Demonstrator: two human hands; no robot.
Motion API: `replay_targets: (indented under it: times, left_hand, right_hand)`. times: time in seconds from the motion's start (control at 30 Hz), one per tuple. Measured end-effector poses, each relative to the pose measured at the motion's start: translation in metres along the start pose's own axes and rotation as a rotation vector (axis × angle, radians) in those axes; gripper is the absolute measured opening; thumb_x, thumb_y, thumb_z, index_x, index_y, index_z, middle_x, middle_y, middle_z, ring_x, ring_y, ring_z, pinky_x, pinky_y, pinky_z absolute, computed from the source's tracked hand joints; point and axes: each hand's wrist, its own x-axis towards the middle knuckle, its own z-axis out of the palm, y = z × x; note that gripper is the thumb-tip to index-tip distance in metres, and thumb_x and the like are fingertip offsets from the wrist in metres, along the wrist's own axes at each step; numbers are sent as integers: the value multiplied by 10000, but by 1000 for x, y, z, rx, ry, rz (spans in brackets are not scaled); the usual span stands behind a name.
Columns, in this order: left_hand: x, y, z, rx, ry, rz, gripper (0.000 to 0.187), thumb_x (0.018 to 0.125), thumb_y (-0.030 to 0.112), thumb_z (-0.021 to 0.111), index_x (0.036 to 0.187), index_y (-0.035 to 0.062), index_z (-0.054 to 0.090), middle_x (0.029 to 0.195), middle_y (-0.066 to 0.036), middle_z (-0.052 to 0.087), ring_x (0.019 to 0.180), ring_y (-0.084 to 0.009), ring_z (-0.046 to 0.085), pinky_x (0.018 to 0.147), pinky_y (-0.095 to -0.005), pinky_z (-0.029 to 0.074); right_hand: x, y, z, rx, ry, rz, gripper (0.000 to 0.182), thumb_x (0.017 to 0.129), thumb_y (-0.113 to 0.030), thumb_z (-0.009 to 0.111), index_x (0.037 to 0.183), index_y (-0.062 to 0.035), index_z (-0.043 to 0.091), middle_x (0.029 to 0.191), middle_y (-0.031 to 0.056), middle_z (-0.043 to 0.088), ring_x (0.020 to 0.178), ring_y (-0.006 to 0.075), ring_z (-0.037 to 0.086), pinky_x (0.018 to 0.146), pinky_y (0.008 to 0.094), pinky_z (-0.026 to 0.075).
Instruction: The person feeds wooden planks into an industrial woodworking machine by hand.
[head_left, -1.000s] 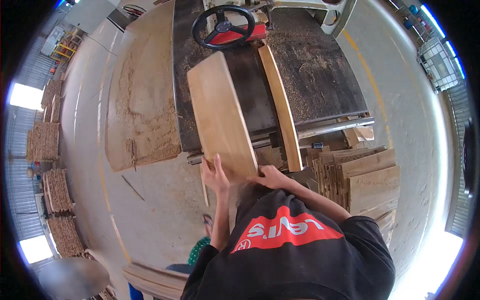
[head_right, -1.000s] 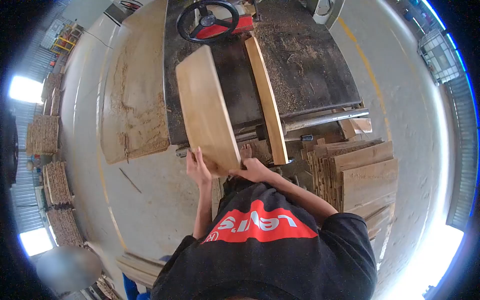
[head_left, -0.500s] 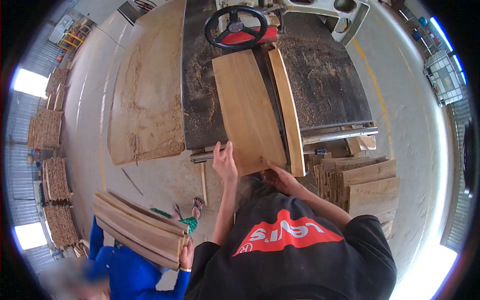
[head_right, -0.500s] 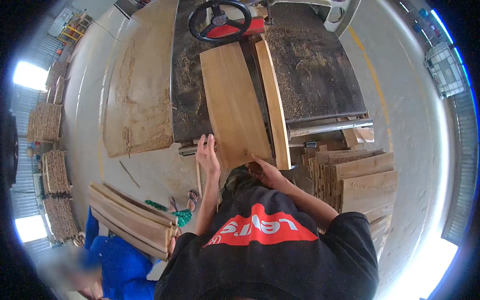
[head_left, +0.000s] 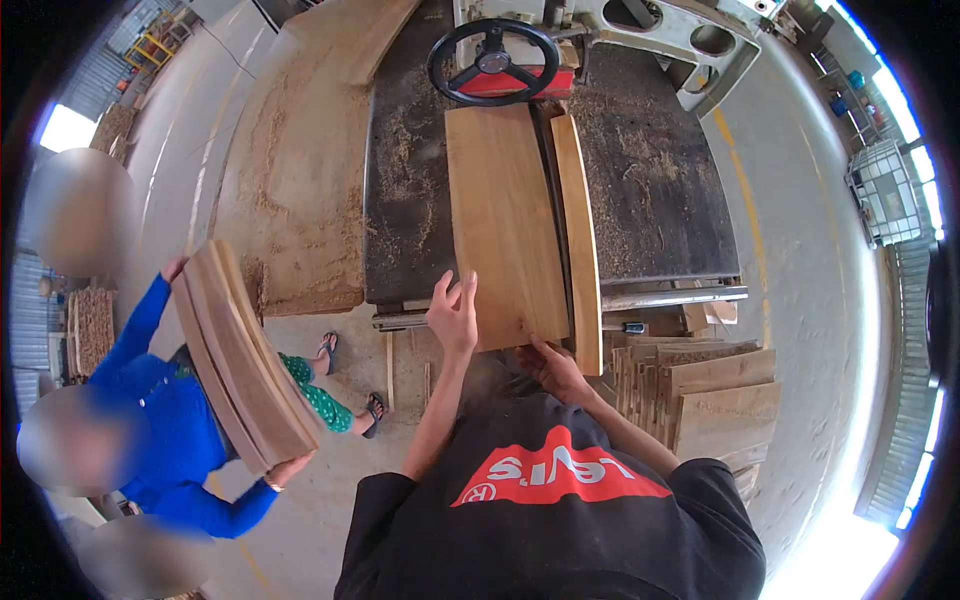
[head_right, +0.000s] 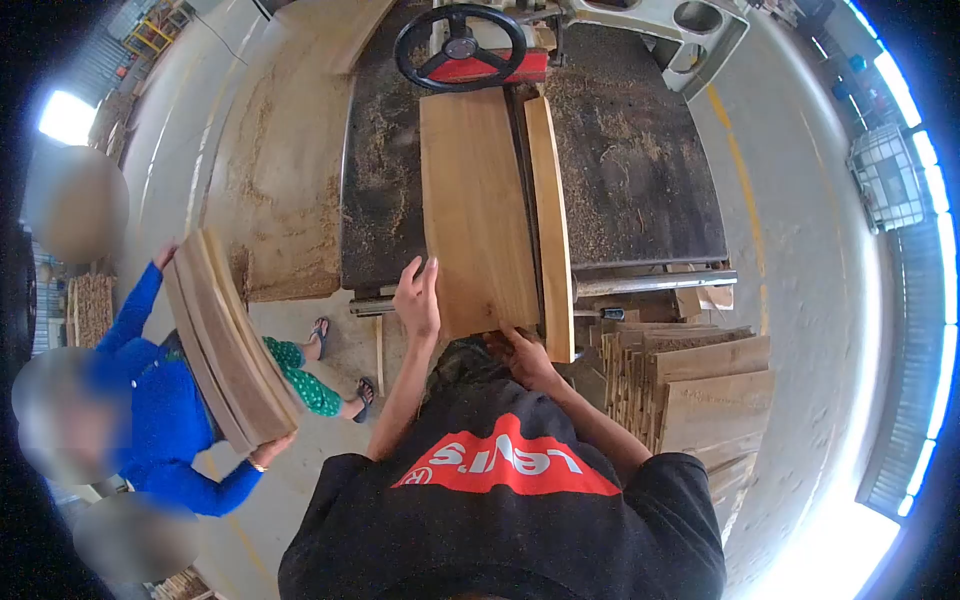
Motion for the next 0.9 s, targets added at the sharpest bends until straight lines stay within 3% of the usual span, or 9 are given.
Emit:
replay_targets:
  times: [0.13,0.23,0.33,0.43,0.53,0.67,0.9]
  left_hand:
    - [17,-4,8,117,-18,50,706,975,486,767,1332,-106,626,920,-116,817,685,-71,669,639,-227,517]
    - [23,4,9,107,-39,38,725,961,525,767,1320,-92,643,895,-117,813,625,-85,646,614,-237,515]
    - [29,3,14,138,-38,17,690,962,516,768,1307,-72,660,882,-116,810,667,-94,680,655,-257,538]
    - [41,-8,17,192,-25,142,647,961,495,775,1285,-57,678,973,-151,809,756,-120,737,714,-288,570]
    - [55,7,18,16,-80,-38,607,966,456,782,1269,-62,686,1110,-183,791,935,-168,772,826,-318,588]
    - [81,-3,24,-131,-113,59,561,974,396,790,1275,-65,686,1210,-183,769,1145,-230,728,978,-344,559]
    - [83,-18,-6,11,-91,138,476,972,380,773,1251,-3,725,1201,-167,771,1157,-276,723,960,-374,558]
  right_hand:
    - [5,-5,9,-90,29,-48,428,1077,-344,652,1296,22,633,1142,151,759,1058,247,746,885,392,611]
    - [3,-14,17,-220,84,-37,422,1076,-373,650,1228,20,669,1061,136,767,942,231,761,809,360,618]
    - [5,-20,19,-277,106,-31,428,1067,-401,660,1140,19,698,983,120,764,833,217,753,731,333,613]
    - [22,-19,21,-241,139,-79,429,1062,-414,666,1094,12,699,931,103,753,778,199,734,698,323,604]
    - [55,-23,17,-166,132,-143,402,1056,-408,677,1065,-6,693,891,88,747,745,177,717,679,319,593]
    - [75,-48,53,-98,239,-193,301,1049,-330,704,1033,-31,680,863,70,746,704,150,699,603,304,568]
    - [131,-91,85,-110,309,-287,293,1054,-304,695,1011,-14,688,846,85,745,675,156,697,546,296,551]
